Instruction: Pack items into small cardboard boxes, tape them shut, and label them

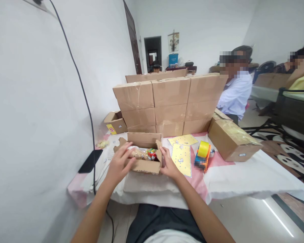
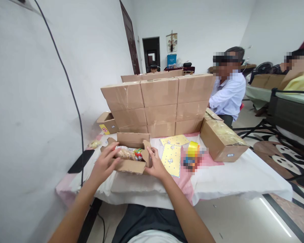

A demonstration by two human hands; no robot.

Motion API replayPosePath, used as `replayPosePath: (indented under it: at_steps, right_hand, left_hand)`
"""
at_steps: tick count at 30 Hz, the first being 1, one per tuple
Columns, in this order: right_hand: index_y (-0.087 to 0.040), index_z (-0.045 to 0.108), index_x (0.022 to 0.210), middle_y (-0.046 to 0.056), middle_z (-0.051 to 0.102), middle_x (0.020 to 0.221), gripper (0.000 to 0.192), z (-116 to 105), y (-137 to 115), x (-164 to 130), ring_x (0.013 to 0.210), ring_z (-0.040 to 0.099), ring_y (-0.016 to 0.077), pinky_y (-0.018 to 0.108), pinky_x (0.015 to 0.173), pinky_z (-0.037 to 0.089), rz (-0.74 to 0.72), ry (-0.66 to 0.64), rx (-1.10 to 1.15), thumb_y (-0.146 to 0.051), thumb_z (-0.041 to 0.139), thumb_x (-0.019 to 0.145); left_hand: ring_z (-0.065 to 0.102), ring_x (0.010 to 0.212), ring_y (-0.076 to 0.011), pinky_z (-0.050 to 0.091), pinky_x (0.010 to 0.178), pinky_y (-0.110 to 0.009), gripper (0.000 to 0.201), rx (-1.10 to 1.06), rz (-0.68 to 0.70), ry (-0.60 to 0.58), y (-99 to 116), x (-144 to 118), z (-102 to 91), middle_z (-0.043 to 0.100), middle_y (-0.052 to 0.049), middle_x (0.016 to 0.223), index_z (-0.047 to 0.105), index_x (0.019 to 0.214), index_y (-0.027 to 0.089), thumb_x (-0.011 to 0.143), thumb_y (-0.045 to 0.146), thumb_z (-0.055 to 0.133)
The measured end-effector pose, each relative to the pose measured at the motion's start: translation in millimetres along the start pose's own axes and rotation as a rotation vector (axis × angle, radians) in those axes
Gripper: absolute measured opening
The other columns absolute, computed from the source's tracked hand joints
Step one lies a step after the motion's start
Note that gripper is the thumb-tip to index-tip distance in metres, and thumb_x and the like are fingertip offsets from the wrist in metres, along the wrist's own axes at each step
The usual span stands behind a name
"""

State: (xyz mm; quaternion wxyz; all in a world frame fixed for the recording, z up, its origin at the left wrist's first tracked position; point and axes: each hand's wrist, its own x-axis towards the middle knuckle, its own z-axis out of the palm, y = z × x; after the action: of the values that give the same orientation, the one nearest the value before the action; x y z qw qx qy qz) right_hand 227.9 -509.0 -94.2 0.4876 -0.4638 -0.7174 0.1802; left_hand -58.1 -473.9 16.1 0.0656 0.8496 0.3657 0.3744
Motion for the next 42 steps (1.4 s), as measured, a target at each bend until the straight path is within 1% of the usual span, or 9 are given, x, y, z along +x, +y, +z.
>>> replayPosePath:
  at_steps: [3,8,12,16,21,27,32,37,42]
  right_hand:
    - [-0.029,0.031,0.159,0.016,0.031,0.151,0.096,-5,-4,3,0.148,0.037,0.0377,0.055,0.124,0.032,0.030,0.007,-0.013,-0.044,0.080,0.077]
    - [-0.029,0.044,0.144,0.014,0.039,0.145,0.088,-14,-12,8,0.142,0.046,0.0370,0.053,0.120,0.039,0.042,0.020,-0.028,-0.040,0.087,0.068]
    - [-0.029,0.045,0.140,0.016,0.037,0.151,0.083,-19,-18,8,0.146,0.043,0.0384,0.055,0.120,0.039,0.067,-0.001,-0.047,-0.040,0.086,0.068]
    - [-0.026,0.039,0.146,0.018,0.022,0.166,0.087,-20,-21,11,0.157,0.025,0.0402,0.058,0.124,0.031,0.034,-0.031,-0.006,-0.047,0.083,0.073]
    - [-0.029,0.004,0.164,0.013,0.019,0.172,0.094,-15,-26,28,0.159,0.025,0.0318,0.053,0.125,0.032,0.014,0.074,0.230,-0.068,0.052,0.093]
    - [-0.026,0.037,0.152,0.013,0.060,0.134,0.064,-10,-28,42,0.131,0.057,0.0297,0.051,0.116,0.043,-0.030,0.241,0.209,-0.054,0.053,0.096]
    - [-0.027,0.055,0.131,0.009,0.066,0.112,0.040,-11,-30,38,0.121,0.060,0.0300,0.053,0.111,0.045,-0.135,0.270,0.131,-0.033,0.059,0.092]
    - [-0.027,0.058,0.125,0.009,0.069,0.116,0.033,-13,-31,35,0.132,0.054,0.0314,0.054,0.111,0.044,-0.139,0.266,0.094,-0.026,0.060,0.092]
    - [-0.026,0.061,0.122,0.010,0.070,0.117,0.031,-10,-28,34,0.123,0.060,0.0298,0.051,0.107,0.047,-0.106,0.312,0.108,-0.027,0.061,0.091]
  left_hand:
    - [0.034,0.154,-0.0337,0.032,0.125,-0.054,0.074,-0.112,-0.199,0.368,-30,-28,4.0,0.034,-0.013,0.166,0.040,0.156,0.032,0.093,0.065,0.058]
    - [0.041,0.150,-0.0405,0.031,0.125,-0.055,0.138,-0.404,-0.300,0.075,-61,-27,15.4,0.045,-0.025,0.158,0.012,0.164,0.022,0.059,0.098,0.060]
    - [0.057,0.137,-0.0379,0.034,0.123,-0.059,0.105,-0.345,-0.383,0.102,-50,-9,18.6,0.068,-0.017,0.132,0.030,0.159,0.025,0.078,0.085,0.059]
    - [0.049,0.144,-0.0348,0.040,0.120,-0.054,0.077,-0.322,-0.528,0.244,-43,4,33.7,0.051,-0.013,0.154,0.040,0.154,0.033,0.088,0.061,0.067]
    - [0.044,0.147,-0.0335,0.035,0.124,-0.053,0.087,-0.238,-0.481,0.306,-52,11,52.7,0.044,-0.017,0.154,0.030,0.161,0.030,0.086,0.050,0.070]
    - [0.019,0.160,-0.0334,0.018,0.128,-0.060,0.061,0.064,-0.217,0.089,-39,19,43.2,0.032,-0.011,0.169,0.042,0.158,0.030,0.098,0.032,0.050]
    - [0.051,0.144,-0.0220,0.025,0.129,-0.051,0.059,0.140,-0.048,-0.259,-20,17,36.3,0.059,-0.002,0.151,0.055,0.149,0.034,0.098,0.015,0.032]
    - [0.042,0.151,-0.0324,0.024,0.128,-0.057,0.075,0.272,0.031,-0.239,-9,7,36.8,0.047,-0.011,0.160,0.042,0.158,0.024,0.093,0.055,0.061]
    - [0.042,0.150,-0.0332,0.028,0.126,-0.055,0.066,0.290,0.082,-0.195,-6,2,37.5,0.047,-0.013,0.160,0.054,0.148,0.022,0.092,0.055,0.063]
